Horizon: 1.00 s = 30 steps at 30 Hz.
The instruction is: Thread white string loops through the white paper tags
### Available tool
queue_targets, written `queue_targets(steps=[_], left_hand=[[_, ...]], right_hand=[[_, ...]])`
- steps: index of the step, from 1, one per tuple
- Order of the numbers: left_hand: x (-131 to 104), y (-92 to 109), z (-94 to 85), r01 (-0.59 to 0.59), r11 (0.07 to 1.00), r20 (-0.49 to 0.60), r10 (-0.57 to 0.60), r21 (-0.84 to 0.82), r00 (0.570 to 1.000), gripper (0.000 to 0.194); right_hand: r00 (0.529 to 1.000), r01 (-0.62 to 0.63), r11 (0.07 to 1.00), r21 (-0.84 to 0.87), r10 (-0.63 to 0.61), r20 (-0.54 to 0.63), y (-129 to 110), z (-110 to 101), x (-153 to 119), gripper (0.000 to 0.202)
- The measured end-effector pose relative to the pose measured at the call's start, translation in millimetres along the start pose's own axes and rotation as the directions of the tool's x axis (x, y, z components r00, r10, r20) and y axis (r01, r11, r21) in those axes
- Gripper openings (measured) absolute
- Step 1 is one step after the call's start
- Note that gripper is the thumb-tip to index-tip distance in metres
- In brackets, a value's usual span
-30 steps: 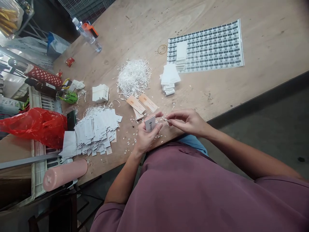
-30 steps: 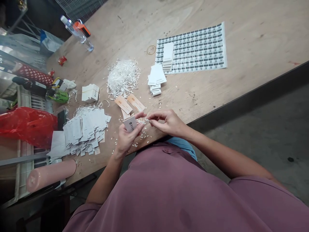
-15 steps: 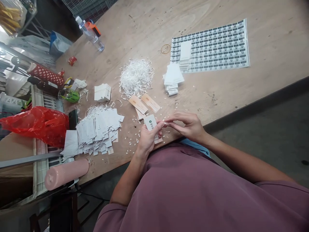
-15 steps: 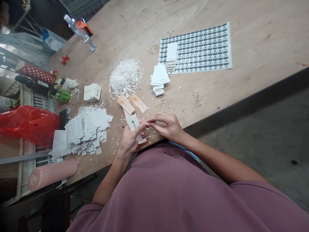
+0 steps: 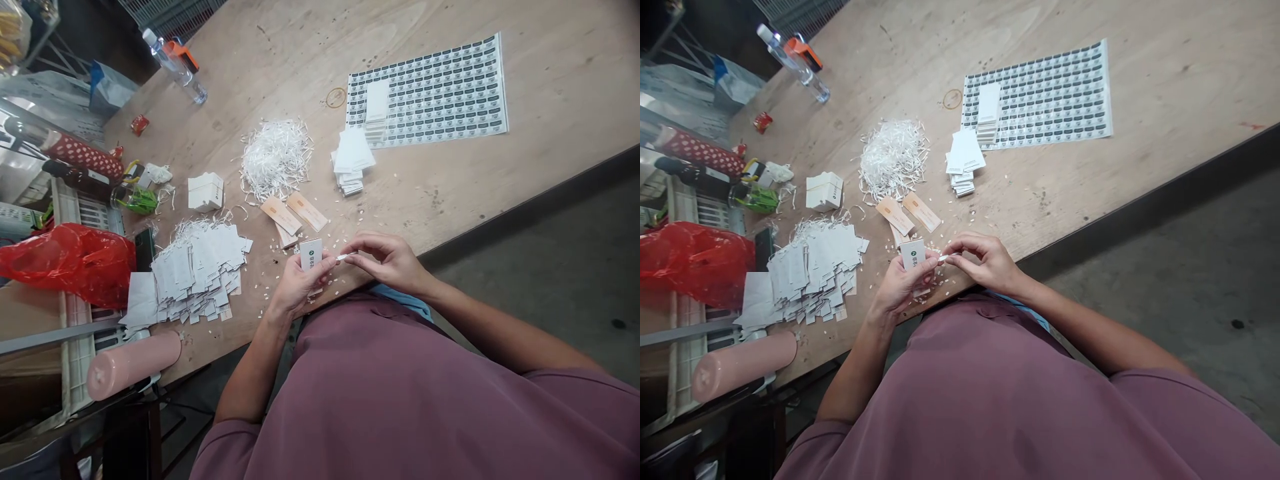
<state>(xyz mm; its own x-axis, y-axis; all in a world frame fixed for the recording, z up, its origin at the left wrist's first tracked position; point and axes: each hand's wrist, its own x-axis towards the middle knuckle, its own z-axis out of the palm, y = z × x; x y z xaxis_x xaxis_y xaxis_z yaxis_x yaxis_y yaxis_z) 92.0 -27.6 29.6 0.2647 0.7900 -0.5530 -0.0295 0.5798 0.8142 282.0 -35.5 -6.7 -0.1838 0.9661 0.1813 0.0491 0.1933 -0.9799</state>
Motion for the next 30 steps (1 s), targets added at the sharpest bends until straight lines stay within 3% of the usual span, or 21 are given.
queue_targets(steps=[5, 13, 21, 25, 30], left_hand=[[-5.3, 4.8, -9.3, -0.024, 0.998, -0.066, 0.028, 0.061, 0.997, 0.039], [-9.9, -2.1, -41.3, -0.008, 0.998, -0.191, 0.021, 0.070, 0.981, 0.040], [-4.3, -7.0, -48.3, -0.051, 0.991, -0.330, 0.088, 0.121, 0.940, 0.038], [-4.1, -4.5, -44.5, -0.064, 0.997, -0.270, 0.070, 0.031, 0.960, 0.038], [-3.4, -5.9, -22.8, -0.003, 0.989, -0.158, -0.021, -0.148, 0.987, 0.041]], right_hand=[[0.998, 0.022, 0.997, -0.077, -0.026, -0.050, 1.3, -7.7, -1.7, 0.014], [0.990, 0.031, 0.990, -0.137, -0.049, -0.132, 14.0, -23.3, -0.3, 0.015], [0.985, 0.081, 0.980, -0.184, -0.107, -0.135, 18.2, -24.6, -0.7, 0.011], [0.983, 0.117, 0.960, -0.254, -0.149, -0.110, 24.6, -30.1, -0.4, 0.008], [0.933, 0.313, 0.868, -0.384, -0.357, -0.045, 23.7, -16.9, 1.7, 0.016]])
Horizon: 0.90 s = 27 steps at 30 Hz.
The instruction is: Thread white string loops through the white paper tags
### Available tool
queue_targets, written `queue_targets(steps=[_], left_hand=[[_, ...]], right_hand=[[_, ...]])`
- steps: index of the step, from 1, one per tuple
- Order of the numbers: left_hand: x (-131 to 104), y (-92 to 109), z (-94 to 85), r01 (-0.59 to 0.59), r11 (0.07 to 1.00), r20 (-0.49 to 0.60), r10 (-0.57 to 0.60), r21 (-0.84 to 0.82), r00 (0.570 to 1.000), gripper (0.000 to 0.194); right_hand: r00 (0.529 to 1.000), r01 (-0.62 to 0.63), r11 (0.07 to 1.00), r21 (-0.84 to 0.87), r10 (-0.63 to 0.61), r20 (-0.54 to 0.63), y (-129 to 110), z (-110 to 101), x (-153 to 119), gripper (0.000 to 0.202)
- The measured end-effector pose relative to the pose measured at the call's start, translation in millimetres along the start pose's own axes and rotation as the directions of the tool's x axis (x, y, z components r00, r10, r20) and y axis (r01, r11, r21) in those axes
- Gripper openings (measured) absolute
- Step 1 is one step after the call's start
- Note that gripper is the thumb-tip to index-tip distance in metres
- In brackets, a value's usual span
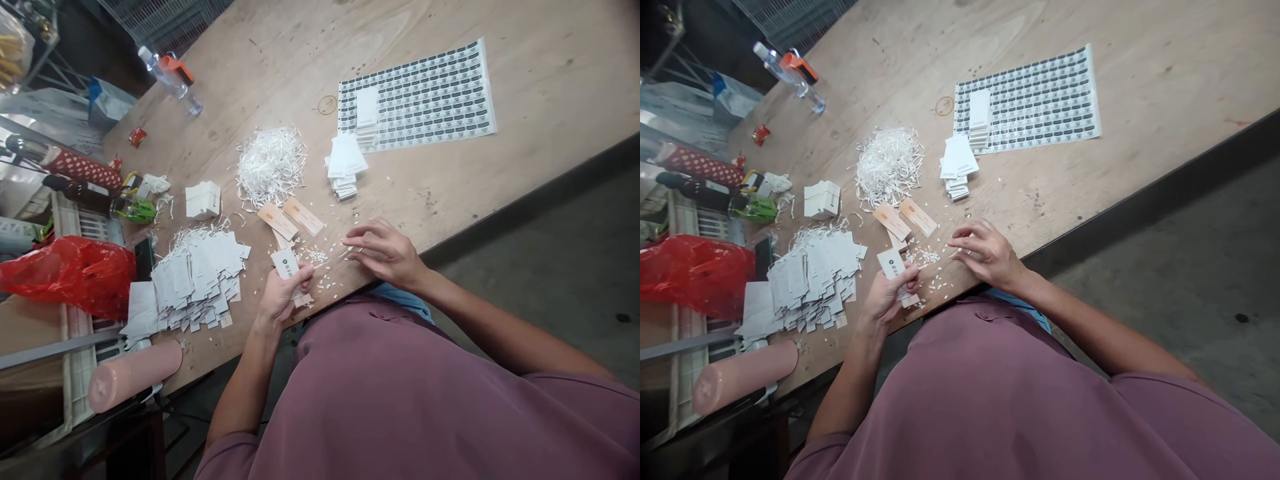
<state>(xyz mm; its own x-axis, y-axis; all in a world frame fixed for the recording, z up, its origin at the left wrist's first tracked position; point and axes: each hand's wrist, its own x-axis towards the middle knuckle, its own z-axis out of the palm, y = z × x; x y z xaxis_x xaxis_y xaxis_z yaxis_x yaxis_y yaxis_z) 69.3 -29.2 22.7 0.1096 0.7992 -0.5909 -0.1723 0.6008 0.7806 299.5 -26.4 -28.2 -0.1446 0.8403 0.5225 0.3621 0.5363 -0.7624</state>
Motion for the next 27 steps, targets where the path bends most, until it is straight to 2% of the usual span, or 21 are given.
queue_targets(steps=[3, 6, 10, 14, 16, 21, 24, 27], left_hand=[[-0.6, -5.1, 13.9, 0.061, 0.994, 0.076, -0.054, -0.090, 0.996, 0.043], [-0.9, -9.2, 20.8, 0.108, 0.984, 0.130, -0.090, -0.140, 0.987, 0.044], [0.3, -12.5, 21.6, 0.119, 0.980, 0.187, -0.088, -0.159, 0.978, 0.044], [1.2, -13.5, 21.4, 0.159, 0.952, 0.262, -0.089, -0.260, 0.961, 0.060], [0.9, -14.8, 21.6, 0.185, 0.934, 0.269, -0.102, -0.307, 0.958, 0.060], [-0.1, -23.0, 22.7, 0.123, 0.942, 0.250, -0.043, -0.312, 0.967, 0.051], [-1.5, -25.9, 24.6, 0.046, 0.957, 0.242, 0.025, -0.286, 0.970, 0.049], [-3.7, -25.4, 27.3, -0.046, 0.962, 0.186, 0.098, -0.268, 0.978, 0.046]], right_hand=[[0.993, 0.095, 0.990, 0.108, -0.101, 0.055, -13.8, 14.4, 1.8, 0.019], [0.985, 0.152, 0.972, 0.178, -0.163, 0.052, -21.2, 23.3, 1.7, 0.017], [0.975, 0.217, 0.967, 0.130, -0.221, 0.017, -19.3, 22.8, 2.5, 0.015], [0.981, 0.190, 0.981, 0.034, -0.189, -0.034, -19.7, 19.0, 10.6, 0.014], [0.982, 0.183, 0.983, -0.001, -0.182, -0.044, -22.2, 18.8, 16.4, 0.013], [0.962, 0.271, 0.962, -0.028, -0.272, -0.021, -28.0, 24.1, 27.1, 0.011], [0.953, 0.302, 0.952, -0.052, -0.303, -0.010, -28.6, 27.8, 28.3, 0.009], [0.953, 0.302, 0.949, -0.090, -0.303, -0.004, -28.1, 29.8, 27.5, 0.010]])
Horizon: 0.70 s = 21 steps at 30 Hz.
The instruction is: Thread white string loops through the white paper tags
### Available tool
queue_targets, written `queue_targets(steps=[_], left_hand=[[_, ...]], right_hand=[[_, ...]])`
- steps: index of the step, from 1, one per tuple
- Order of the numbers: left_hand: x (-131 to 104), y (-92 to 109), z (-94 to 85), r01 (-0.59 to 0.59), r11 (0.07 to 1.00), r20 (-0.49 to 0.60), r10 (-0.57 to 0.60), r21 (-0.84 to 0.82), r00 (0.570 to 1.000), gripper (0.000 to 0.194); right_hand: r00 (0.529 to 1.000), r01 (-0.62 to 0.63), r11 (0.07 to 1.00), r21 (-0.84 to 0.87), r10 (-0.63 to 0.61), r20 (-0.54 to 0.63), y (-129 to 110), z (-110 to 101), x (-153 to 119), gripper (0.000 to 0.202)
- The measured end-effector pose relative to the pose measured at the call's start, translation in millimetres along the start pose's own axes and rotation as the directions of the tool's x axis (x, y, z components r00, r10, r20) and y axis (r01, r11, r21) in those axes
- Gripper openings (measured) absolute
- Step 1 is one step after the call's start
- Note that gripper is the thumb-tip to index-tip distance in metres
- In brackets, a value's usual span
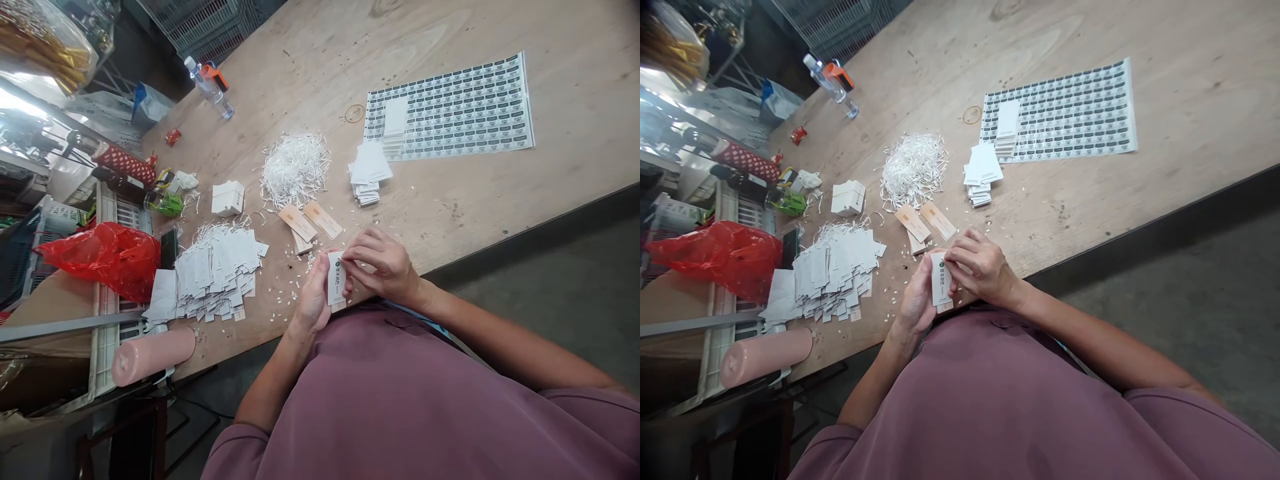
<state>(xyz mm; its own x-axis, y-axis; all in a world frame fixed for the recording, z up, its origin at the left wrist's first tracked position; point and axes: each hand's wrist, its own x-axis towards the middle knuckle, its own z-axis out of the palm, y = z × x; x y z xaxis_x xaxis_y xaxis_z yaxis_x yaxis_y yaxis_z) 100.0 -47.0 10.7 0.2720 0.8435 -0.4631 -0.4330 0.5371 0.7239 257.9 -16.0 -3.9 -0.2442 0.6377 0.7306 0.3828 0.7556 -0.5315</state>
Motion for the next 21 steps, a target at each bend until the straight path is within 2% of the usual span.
queue_targets(steps=[4, 13, 18, 21], left_hand=[[-0.6, -0.3, 2.1, -0.042, 0.999, -0.068, 0.044, 0.031, 0.997, 0.046], [4.6, -6.7, 4.3, -0.097, 0.995, -0.175, 0.093, -0.015, 0.980, 0.044], [5.4, 3.6, -3.9, -0.154, 0.987, -0.119, 0.159, 0.046, 0.980, 0.038], [4.8, 13.7, -15.1, -0.187, 0.965, -0.048, 0.199, 0.183, 0.979, 0.032]], right_hand=[[1.000, -0.011, 0.999, -0.051, 0.011, 0.013, -0.7, 1.1, -0.5, 0.012], [1.000, 0.013, 0.996, -0.087, -0.012, 0.007, 0.9, 8.4, -1.8, 0.018], [1.000, 0.011, 0.999, -0.039, -0.012, -0.023, 3.1, 8.8, 0.5, 0.016], [0.999, 0.005, 0.999, 0.032, -0.003, -0.034, 3.3, 9.5, 3.2, 0.014]])
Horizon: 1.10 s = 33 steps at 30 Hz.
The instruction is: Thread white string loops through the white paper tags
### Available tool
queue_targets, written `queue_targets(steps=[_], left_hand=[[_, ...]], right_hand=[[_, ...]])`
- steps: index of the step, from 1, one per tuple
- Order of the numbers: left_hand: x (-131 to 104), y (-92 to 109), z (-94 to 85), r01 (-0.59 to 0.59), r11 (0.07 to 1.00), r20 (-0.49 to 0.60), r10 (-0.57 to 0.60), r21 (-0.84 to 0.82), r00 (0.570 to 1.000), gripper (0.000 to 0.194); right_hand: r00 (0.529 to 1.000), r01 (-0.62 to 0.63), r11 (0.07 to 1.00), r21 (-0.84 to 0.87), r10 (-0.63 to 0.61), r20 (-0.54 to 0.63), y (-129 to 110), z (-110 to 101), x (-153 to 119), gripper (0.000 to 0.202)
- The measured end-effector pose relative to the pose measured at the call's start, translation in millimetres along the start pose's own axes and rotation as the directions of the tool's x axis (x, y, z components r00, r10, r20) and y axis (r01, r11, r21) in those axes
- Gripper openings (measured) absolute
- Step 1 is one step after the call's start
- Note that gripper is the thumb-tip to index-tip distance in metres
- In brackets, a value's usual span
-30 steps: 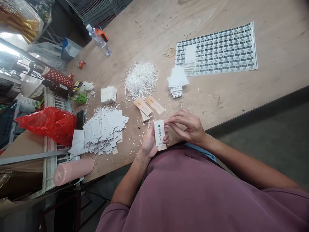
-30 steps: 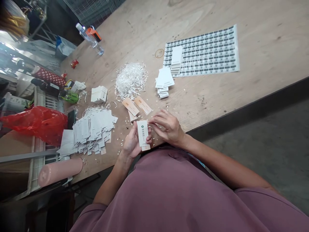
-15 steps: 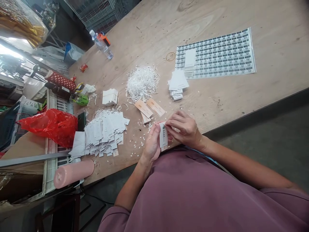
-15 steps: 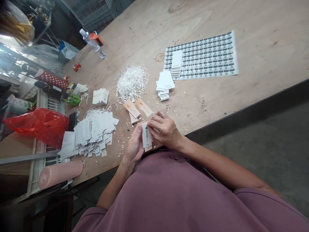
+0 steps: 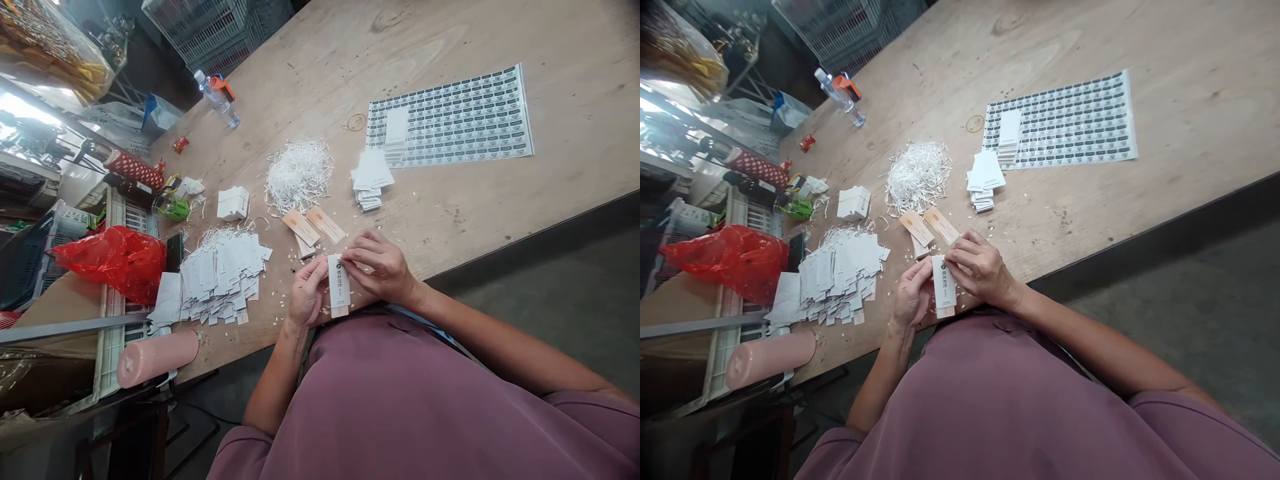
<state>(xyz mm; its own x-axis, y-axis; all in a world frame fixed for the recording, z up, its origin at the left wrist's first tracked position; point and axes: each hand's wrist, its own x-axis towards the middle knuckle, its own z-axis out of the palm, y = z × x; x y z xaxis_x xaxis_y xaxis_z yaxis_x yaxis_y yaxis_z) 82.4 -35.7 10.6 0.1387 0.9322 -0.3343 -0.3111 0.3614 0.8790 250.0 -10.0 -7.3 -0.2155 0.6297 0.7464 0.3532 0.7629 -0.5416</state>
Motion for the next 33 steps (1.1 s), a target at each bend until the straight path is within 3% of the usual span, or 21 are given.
queue_targets(steps=[3, 6, 9, 13, 16, 19, 24, 28, 31, 33], left_hand=[[2.6, 8.1, -9.7, -0.145, 0.962, 0.041, 0.139, 0.230, 0.989, 0.023], [4.7, 18.0, -13.0, -0.308, 0.846, 0.137, 0.276, 0.434, 0.951, 0.011], [5.2, 28.8, -13.3, -0.415, 0.739, 0.266, 0.320, 0.531, 0.909, 0.013], [4.5, 35.7, -13.9, -0.413, 0.722, 0.304, 0.285, 0.556, 0.909, 0.016], [3.9, 31.9, -13.7, -0.374, 0.748, 0.245, 0.284, 0.548, 0.927, 0.015], [3.4, 27.6, -13.3, -0.368, 0.735, 0.183, 0.323, 0.570, 0.929, 0.012], [3.9, 34.9, -13.7, -0.439, 0.591, 0.283, 0.342, 0.677, 0.896, 0.007], [8.3, 45.4, -13.9, -0.544, 0.378, 0.436, 0.338, 0.749, 0.834, 0.008], [12.3, 53.0, -15.5, -0.625, 0.195, 0.534, 0.368, 0.756, 0.761, 0.012], [13.8, 59.1, -17.7, -0.645, 0.098, 0.574, 0.371, 0.758, 0.730, 0.014]], right_hand=[[0.998, 0.012, 0.998, 0.055, -0.015, 0.056, 1.9, -0.2, 2.8, 0.011], [0.993, 0.028, 0.995, 0.094, -0.038, 0.112, 5.6, -2.0, 5.5, 0.012], [0.994, 0.021, 0.993, 0.119, -0.033, 0.100, 8.0, -3.3, 6.3, 0.013], [0.998, -0.060, 0.989, 0.138, 0.056, 0.032, 6.0, -0.3, 3.4, 0.009], [0.997, -0.081, 0.987, 0.139, 0.083, -0.003, 2.8, 3.3, 1.5, 0.009], [0.999, -0.032, 0.992, 0.118, 0.031, 0.006, 1.5, 4.7, 0.9, 0.009], [0.999, -0.033, 0.983, 0.182, 0.027, 0.036, 4.7, 5.4, -2.1, 0.008], [0.971, -0.233, 0.916, 0.327, 0.204, 0.121, 6.8, 10.3, -8.5, 0.010], [0.869, -0.493, 0.748, 0.444, 0.399, 0.292, 8.6, 14.2, -14.1, 0.016], [0.808, -0.589, 0.665, 0.459, 0.483, 0.336, 9.6, 14.5, -15.8, 0.020]])
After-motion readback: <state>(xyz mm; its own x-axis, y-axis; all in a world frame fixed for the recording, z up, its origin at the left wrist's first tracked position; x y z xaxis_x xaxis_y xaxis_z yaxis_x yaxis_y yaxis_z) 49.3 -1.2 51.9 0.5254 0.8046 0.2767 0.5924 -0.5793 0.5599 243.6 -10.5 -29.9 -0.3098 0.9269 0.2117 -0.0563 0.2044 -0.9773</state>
